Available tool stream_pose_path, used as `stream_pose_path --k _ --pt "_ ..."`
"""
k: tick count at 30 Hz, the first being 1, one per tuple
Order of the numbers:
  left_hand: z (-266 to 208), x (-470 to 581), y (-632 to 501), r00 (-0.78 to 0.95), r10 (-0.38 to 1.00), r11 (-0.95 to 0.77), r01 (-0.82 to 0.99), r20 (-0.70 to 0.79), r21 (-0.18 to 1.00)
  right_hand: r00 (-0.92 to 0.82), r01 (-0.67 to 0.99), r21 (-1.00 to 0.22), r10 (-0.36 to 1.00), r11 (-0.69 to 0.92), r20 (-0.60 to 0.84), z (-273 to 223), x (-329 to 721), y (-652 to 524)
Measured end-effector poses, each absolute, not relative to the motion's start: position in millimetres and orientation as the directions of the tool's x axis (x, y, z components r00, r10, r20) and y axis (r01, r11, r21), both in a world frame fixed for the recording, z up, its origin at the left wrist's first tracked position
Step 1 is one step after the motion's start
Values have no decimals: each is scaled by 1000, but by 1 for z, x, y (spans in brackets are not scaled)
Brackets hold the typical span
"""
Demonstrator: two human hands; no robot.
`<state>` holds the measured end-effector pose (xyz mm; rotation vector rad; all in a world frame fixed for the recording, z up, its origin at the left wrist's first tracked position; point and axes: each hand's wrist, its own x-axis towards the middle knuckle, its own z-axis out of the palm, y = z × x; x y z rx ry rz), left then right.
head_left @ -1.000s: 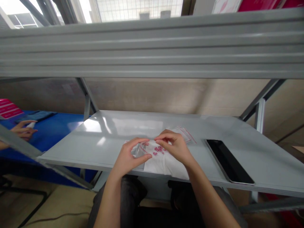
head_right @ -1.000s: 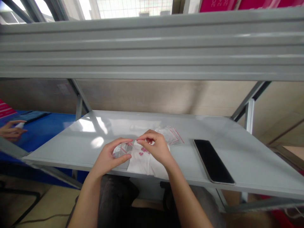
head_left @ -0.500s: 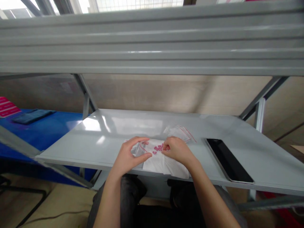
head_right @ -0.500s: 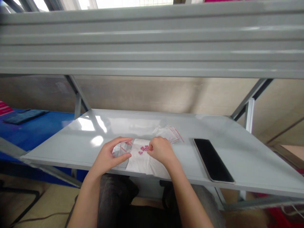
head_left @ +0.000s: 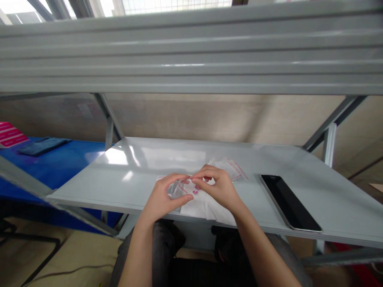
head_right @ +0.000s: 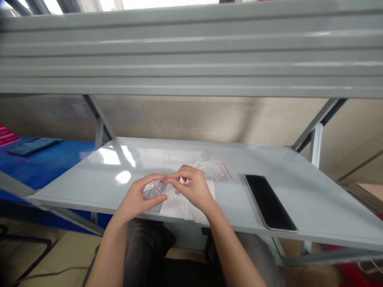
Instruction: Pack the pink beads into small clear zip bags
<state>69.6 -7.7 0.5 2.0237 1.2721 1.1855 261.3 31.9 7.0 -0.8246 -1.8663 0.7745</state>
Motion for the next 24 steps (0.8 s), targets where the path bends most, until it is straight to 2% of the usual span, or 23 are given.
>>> stream_pose_path --k 3,6,10,14,24 --pt "3 69 -9 195 893 -447 477 405 757 -337 340 -734 805 588 488 0 270 40" --pt "3 68 -10 191 894 -445 477 404 758 -481 508 -578 767 639 425 -8 275 47" --pt "2 68 -11 198 888 -457 480 415 749 -609 581 -447 728 680 316 -19 273 51" --pt "2 68 -11 202 887 -458 480 414 748 -625 605 -409 726 683 288 -23 271 52" --pt "3 68 -9 214 891 -453 481 400 751 -612 610 -419 736 672 289 -21 270 49"
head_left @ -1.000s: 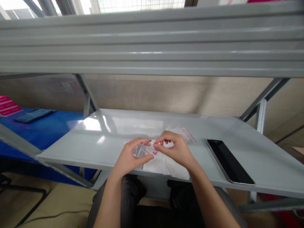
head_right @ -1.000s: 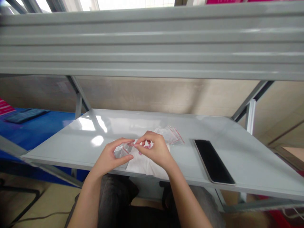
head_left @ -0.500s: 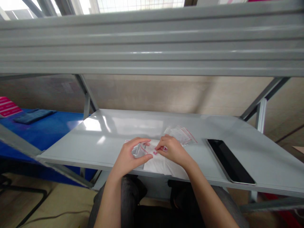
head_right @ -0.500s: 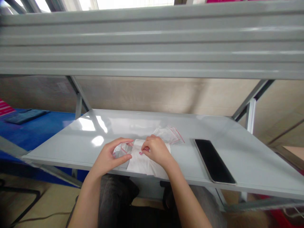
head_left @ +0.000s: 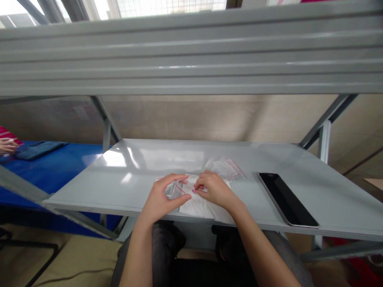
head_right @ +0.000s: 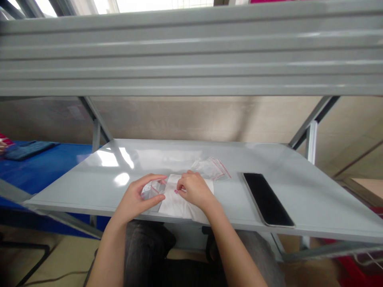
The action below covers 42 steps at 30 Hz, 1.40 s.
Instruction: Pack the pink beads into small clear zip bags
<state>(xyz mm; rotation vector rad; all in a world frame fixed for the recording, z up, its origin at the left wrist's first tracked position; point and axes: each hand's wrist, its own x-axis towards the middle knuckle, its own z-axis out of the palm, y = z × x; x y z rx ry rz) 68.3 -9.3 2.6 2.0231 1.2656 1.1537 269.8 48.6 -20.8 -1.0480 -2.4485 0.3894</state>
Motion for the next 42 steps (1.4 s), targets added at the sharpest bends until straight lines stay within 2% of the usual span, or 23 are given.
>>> stream_pose_path --k 5,11,14,24,29,35,42 --pt "3 69 -9 218 897 -440 497 383 748 -527 544 -570 779 616 339 -13 274 45" --pt "0 71 -8 234 890 -455 506 391 733 -379 233 -751 769 617 515 5 272 36" --pt "-2 73 -8 244 877 -479 528 415 702 -396 140 -773 750 619 529 10 268 29" --pt "-1 76 -9 261 870 -488 576 419 655 -477 146 -737 700 660 532 9 264 27" --pt "0 73 -10 261 872 -485 570 414 663 -398 41 -784 730 619 556 15 268 27" --pt "1 67 -8 239 881 -469 547 408 694 -270 168 -785 794 596 545 12 280 36" --pt "1 65 -8 219 878 -474 532 426 702 -434 449 -650 786 613 441 -1 279 43"
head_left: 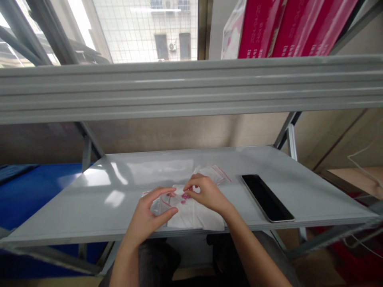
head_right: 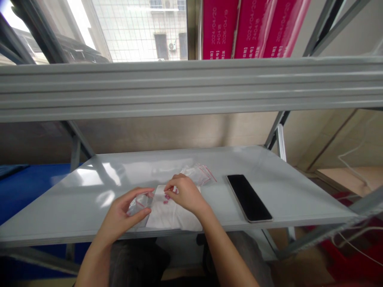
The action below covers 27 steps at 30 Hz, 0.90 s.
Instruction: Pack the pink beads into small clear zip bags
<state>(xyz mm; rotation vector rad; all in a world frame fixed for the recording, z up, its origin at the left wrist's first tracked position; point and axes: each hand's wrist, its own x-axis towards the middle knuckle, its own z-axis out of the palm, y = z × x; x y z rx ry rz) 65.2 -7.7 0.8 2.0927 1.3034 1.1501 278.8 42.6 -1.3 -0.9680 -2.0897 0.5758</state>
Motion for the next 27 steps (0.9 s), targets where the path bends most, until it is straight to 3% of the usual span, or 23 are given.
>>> stream_pose_path --k 15,21,27 --pt "-3 63 -8 246 875 -483 485 416 729 -584 567 -465 730 680 356 -27 267 49" --pt "-4 63 -11 272 824 -566 373 497 735 -588 594 -436 735 675 338 -30 269 52" --pt "-3 65 -8 268 787 -617 373 556 693 -563 638 -418 762 647 321 -34 263 52"
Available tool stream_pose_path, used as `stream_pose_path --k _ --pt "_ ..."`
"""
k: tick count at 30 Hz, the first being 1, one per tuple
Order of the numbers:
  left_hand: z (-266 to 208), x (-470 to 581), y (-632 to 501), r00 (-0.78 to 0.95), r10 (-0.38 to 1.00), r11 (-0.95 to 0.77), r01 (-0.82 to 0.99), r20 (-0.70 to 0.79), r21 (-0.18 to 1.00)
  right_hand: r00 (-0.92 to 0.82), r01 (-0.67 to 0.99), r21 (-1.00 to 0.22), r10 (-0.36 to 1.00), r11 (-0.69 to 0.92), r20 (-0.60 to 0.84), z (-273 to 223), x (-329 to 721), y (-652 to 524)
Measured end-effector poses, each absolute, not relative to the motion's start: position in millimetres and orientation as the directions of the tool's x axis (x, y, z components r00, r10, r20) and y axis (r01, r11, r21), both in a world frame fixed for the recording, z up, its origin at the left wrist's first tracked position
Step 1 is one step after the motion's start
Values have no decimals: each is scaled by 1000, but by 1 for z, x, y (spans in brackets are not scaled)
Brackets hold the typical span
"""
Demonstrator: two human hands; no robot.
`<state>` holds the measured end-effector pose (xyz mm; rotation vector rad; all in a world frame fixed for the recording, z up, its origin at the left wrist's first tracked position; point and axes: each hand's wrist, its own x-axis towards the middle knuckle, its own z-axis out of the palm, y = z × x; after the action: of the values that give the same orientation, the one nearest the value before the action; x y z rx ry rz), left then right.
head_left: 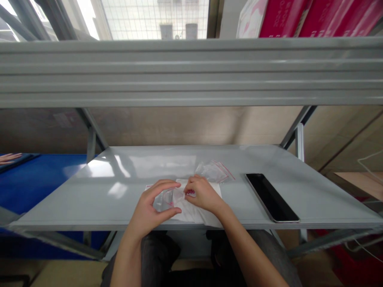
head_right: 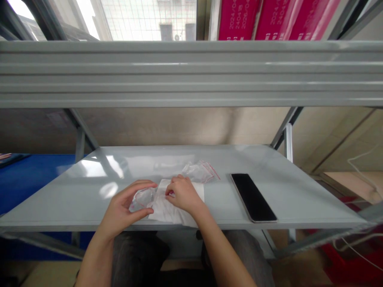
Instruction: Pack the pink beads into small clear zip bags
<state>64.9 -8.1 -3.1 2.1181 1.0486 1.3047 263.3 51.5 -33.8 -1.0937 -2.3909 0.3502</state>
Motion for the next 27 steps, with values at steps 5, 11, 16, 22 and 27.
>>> stream_pose_path --k 5,11,16,22,27 --pt "-3 66 -7 219 845 -530 461 487 712 -524 562 -519 762 645 380 -34 264 52" --pt "-3 75 -6 161 892 -441 513 422 737 -324 219 -755 776 618 541 -13 270 48" --pt "-6 80 -5 203 874 -478 519 441 709 -360 70 -792 756 606 546 -1 266 38" --pt "-7 81 -5 205 881 -466 537 427 703 -536 44 -808 696 587 477 -1 267 36" --pt "-6 83 -5 180 891 -444 537 416 717 -558 65 -835 713 547 424 0 266 32"
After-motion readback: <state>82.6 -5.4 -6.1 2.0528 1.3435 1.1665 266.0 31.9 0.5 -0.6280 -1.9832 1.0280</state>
